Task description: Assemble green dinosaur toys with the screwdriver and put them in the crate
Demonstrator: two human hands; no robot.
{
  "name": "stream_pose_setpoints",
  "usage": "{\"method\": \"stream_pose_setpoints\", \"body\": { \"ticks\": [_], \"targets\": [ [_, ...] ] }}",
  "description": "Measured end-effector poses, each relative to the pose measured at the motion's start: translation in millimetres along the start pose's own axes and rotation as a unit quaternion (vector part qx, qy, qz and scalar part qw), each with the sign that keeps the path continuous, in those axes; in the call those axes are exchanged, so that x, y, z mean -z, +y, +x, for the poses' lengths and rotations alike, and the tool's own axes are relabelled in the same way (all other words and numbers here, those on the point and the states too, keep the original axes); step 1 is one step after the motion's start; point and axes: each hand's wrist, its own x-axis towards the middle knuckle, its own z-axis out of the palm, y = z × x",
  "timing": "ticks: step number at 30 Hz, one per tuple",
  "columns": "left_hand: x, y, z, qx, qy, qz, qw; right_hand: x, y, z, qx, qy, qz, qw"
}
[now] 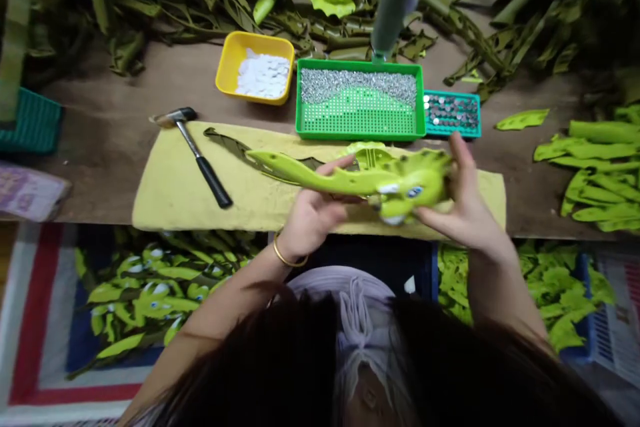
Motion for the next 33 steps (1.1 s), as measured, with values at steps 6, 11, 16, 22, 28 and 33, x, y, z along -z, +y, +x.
{"method": "stream_pose_setpoints", "body": {
  "ticks": [6,11,16,22,28,33],
  "targets": [
    [1.8,14,4,0.068,0.242,-0.095,0.963,-41,-23,39,0.040,0.016,-0.054,0.998],
    [27.7,11,-23,0.132,0.223,-0.102,0.960,-42,-8,44,0.075,0.008,-0.059,0.995],
    [57.0,0,-41,0.244,0.285,-0.085,0.923,-48,9,44,0.061,-0.003,-0.104,0.993],
    [58.2,-3,-37,0.242,0.286,-0.095,0.922,-58,10,43,0.064,-0.025,-0.116,0.991],
    [56.8,1,-38,0.254,0.291,-0.087,0.918,-57,10,41,0.055,-0.045,-0.123,0.990],
    [57.3,3,-25,0.251,0.278,-0.099,0.922,-64,9,39,0.032,-0.053,-0.121,0.991]
  ]
}}
